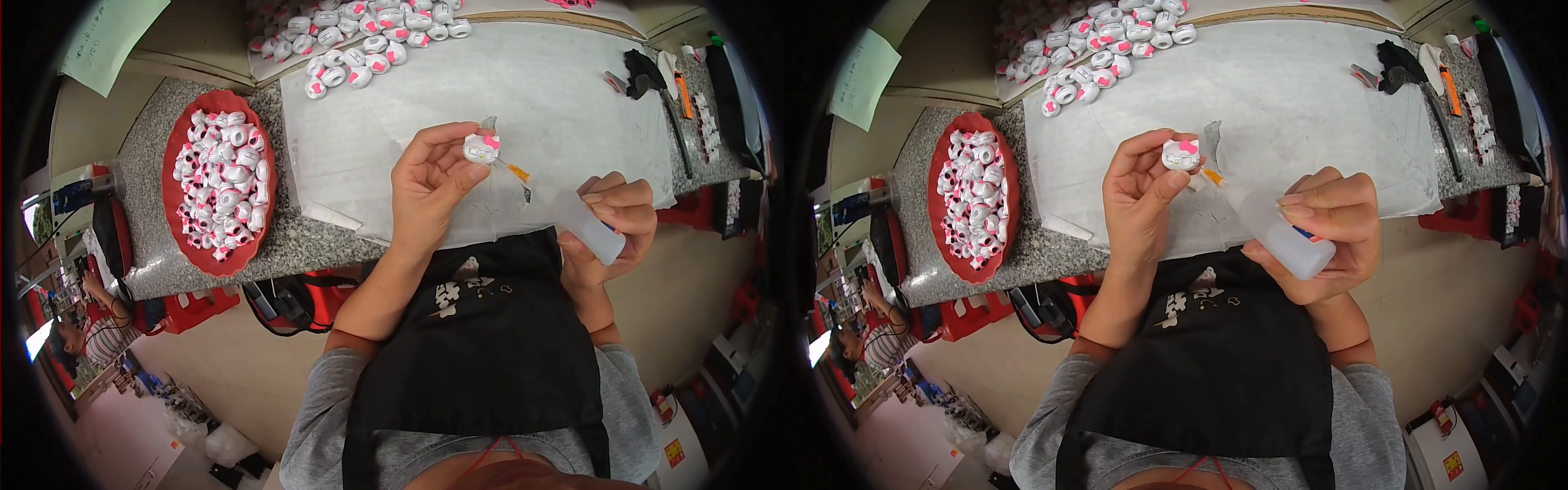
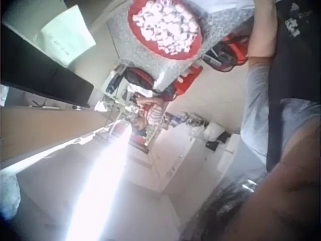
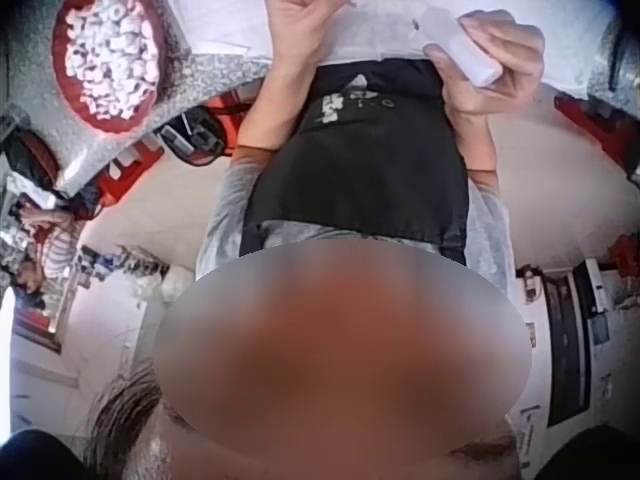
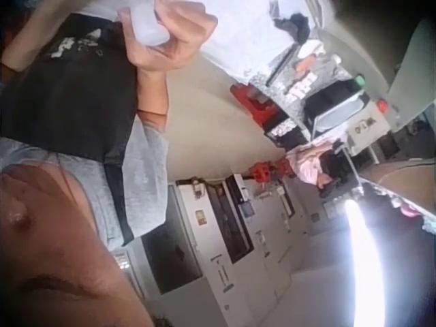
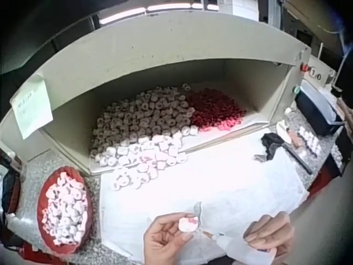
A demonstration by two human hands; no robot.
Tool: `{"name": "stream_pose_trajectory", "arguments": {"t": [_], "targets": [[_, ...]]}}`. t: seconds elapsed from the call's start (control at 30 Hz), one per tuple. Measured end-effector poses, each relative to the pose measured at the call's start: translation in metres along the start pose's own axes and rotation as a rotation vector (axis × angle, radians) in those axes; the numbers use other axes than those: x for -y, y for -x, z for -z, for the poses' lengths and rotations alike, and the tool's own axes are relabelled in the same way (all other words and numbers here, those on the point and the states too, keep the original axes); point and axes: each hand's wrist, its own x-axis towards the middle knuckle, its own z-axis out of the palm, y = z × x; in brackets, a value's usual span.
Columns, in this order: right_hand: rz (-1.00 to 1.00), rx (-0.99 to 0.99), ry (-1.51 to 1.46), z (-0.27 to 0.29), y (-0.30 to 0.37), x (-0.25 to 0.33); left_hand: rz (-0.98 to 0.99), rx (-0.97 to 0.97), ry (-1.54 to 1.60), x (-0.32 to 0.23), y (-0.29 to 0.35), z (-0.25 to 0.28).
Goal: Gluing small pink bows onto white cat-shaped toy heads at a factory assembly station.
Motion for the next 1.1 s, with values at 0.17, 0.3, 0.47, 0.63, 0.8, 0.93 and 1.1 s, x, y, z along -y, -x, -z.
{"name": "stream_pose_trajectory", "arguments": {"t": [0.17,0.3,0.47,0.63,0.8,0.93,1.1], "targets": [[-0.027,-0.04,0.059,-0.0027,0.0013,0.0007,0.017,0.01,0.024,-0.0008,0.0003,-0.001],[-0.037,-0.035,0.06,-0.0033,0.0017,0.0014,0.025,0.009,0.025,-0.0013,0.0003,-0.0015],[0.008,-0.023,-0.012,-0.0021,0.0011,-0.0023,0.031,0.025,0.042,-0.0018,0.0004,-0.0021],[0.012,-0.008,-0.008,-0.0016,0.0012,-0.0024,0.025,0.032,0.032,-0.0015,0.0004,-0.0024],[-0.031,-0.03,0.046,-0.0045,0.0031,-0.0007,-0.039,0.046,-0.035,0.0016,0.0006,-0.0024],[-0.043,-0.023,0.047,-0.0057,0.0028,0.0001,-0.095,0.043,-0.151,0.0028,0.0016,-0.0025],[0.012,0.004,-0.011,-0.0038,0.0011,-0.0018,-0.105,0.039,-0.214,0.0014,0.002,-0.0038]]}}
